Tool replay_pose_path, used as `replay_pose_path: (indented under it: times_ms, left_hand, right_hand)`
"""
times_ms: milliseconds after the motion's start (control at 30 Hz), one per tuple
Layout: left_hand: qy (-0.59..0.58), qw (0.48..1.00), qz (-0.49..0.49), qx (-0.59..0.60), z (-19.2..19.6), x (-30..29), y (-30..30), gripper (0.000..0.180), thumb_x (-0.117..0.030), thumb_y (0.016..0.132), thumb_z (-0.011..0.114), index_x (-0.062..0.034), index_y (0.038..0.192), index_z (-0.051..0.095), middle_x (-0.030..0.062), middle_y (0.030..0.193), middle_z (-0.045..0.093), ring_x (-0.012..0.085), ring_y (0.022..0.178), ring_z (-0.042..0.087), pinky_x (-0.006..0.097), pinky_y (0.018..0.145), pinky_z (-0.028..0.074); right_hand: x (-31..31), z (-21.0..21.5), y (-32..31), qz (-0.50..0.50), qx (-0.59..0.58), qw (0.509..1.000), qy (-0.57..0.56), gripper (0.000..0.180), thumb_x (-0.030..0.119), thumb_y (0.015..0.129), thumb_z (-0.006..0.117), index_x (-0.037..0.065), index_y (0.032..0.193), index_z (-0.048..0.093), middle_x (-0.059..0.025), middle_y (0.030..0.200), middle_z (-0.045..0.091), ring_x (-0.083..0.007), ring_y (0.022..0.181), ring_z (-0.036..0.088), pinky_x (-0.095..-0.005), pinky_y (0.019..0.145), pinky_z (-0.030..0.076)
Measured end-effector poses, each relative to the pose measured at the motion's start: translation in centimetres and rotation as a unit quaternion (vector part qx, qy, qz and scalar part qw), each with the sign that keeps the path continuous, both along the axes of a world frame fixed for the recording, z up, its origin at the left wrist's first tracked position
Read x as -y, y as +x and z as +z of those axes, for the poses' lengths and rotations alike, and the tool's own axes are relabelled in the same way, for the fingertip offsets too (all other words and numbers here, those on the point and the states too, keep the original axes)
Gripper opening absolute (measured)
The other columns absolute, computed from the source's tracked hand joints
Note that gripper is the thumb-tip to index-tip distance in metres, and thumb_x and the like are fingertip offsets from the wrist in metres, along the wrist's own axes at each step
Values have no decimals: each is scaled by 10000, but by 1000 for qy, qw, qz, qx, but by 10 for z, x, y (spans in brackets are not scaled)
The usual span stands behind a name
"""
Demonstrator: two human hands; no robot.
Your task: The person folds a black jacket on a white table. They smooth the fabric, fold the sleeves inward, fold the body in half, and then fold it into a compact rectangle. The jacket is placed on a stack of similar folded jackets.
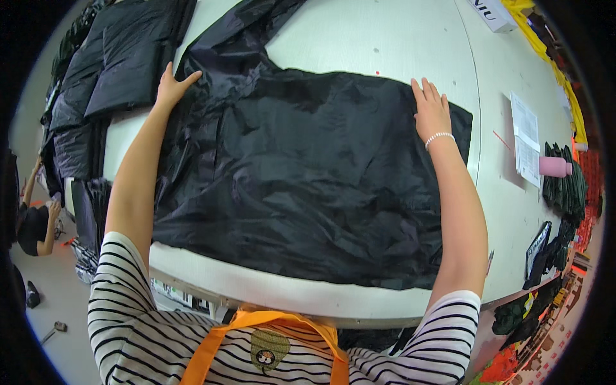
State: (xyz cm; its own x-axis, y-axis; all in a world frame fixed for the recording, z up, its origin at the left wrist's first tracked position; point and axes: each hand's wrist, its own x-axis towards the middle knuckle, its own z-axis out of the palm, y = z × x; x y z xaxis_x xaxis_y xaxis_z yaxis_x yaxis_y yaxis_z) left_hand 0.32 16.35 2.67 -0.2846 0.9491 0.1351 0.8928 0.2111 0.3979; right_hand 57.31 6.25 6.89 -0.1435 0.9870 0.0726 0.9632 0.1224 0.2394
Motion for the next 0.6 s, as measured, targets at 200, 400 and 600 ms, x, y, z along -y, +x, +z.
replay_pose_path:
  times_ms: [200,400,600]
  left_hand:
    - [-154,988,-12,2,-16,-58,-8,1101,-520,478,862,116,1270,437,260,1220,561,331,1101,580,366,935,454]
    - [-111,984,-92,-109,27,-37,12,470,-470,845,570,-66,1072,649,239,1010,635,411,977,595,446,812,473]
    - [279,958,-58,-3,73,168,-74,213,-67,875,558,44,1030,653,201,894,686,238,794,655,364,718,497]
  right_hand:
    - [-56,0,8,-124,-57,967,-216,824,155,621,832,127,1337,425,-149,1237,559,-298,1140,540,-406,992,424]
    - [-17,22,22,-92,-6,987,-132,399,242,718,768,88,1041,590,-121,919,659,-310,911,625,-394,821,461]
    - [142,102,30,188,-17,970,155,380,49,667,651,90,1044,668,-42,675,483,-231,665,534,-334,664,424]
